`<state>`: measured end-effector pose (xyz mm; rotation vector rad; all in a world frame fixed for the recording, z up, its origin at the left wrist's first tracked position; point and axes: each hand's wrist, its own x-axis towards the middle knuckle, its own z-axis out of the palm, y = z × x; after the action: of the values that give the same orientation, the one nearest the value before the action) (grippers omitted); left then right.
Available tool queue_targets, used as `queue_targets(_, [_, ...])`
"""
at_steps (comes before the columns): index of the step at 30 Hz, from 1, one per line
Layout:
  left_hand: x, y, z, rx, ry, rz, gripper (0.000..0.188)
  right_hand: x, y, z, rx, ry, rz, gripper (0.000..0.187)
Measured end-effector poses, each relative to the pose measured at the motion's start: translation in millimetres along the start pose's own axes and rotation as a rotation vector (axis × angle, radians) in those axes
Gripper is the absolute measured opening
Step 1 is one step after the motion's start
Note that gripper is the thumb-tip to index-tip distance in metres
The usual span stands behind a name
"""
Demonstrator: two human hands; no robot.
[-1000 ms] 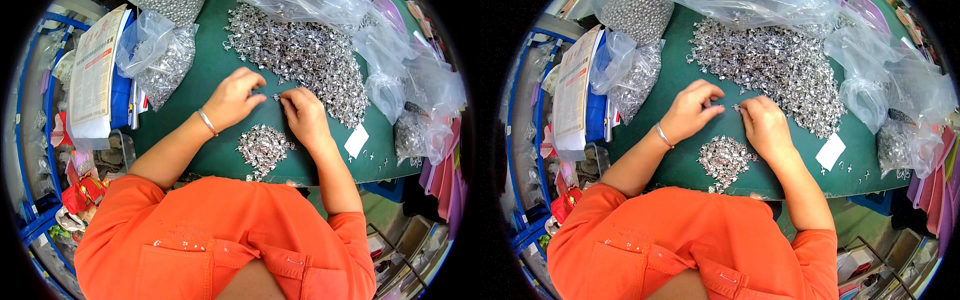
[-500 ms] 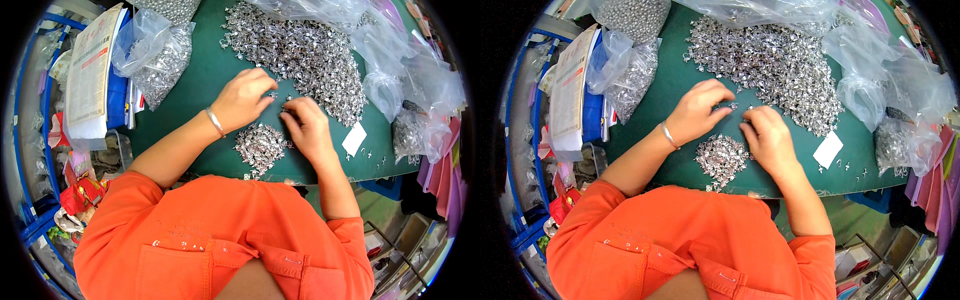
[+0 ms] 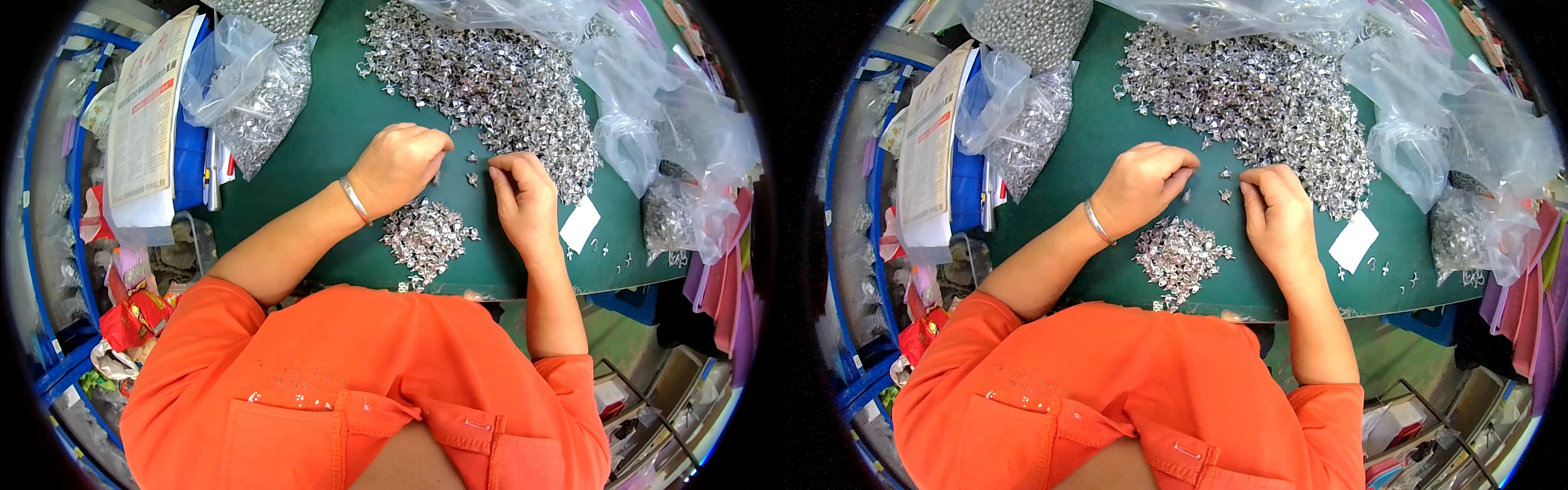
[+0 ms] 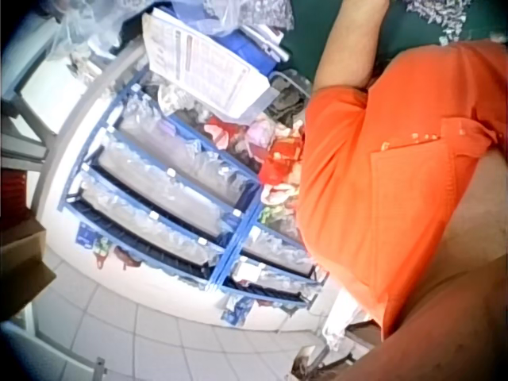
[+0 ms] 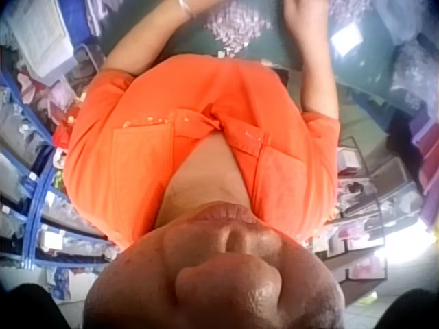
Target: The person repeatedly picks up small silver metal components from a pile on a green table and joins them together by hand. They place the assembled pairs into a separate growing pile. The person continues this repetitive assembly process throughout the clip.
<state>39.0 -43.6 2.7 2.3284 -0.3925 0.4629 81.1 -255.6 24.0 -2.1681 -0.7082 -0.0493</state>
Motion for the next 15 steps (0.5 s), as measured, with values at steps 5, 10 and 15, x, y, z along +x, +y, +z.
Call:
queue_targets(5, [2, -3, 0, 0.055, 0.017, 0.031, 0.011, -7, -5, 6, 0.1, -0.109, -0.014, 0.015])
queue_targets(10, [5, 6, -17, -0.086, -0.124, 0.024, 0.012, -8, -1, 6, 0.032, -0.119, -0.002, 0.018])
queue_targets(15, [-7, 9, -19, -0.038, -0.284, 0.053, 0.011, -5, 2, 11, -0.065, -0.096, -0.12, 0.013])
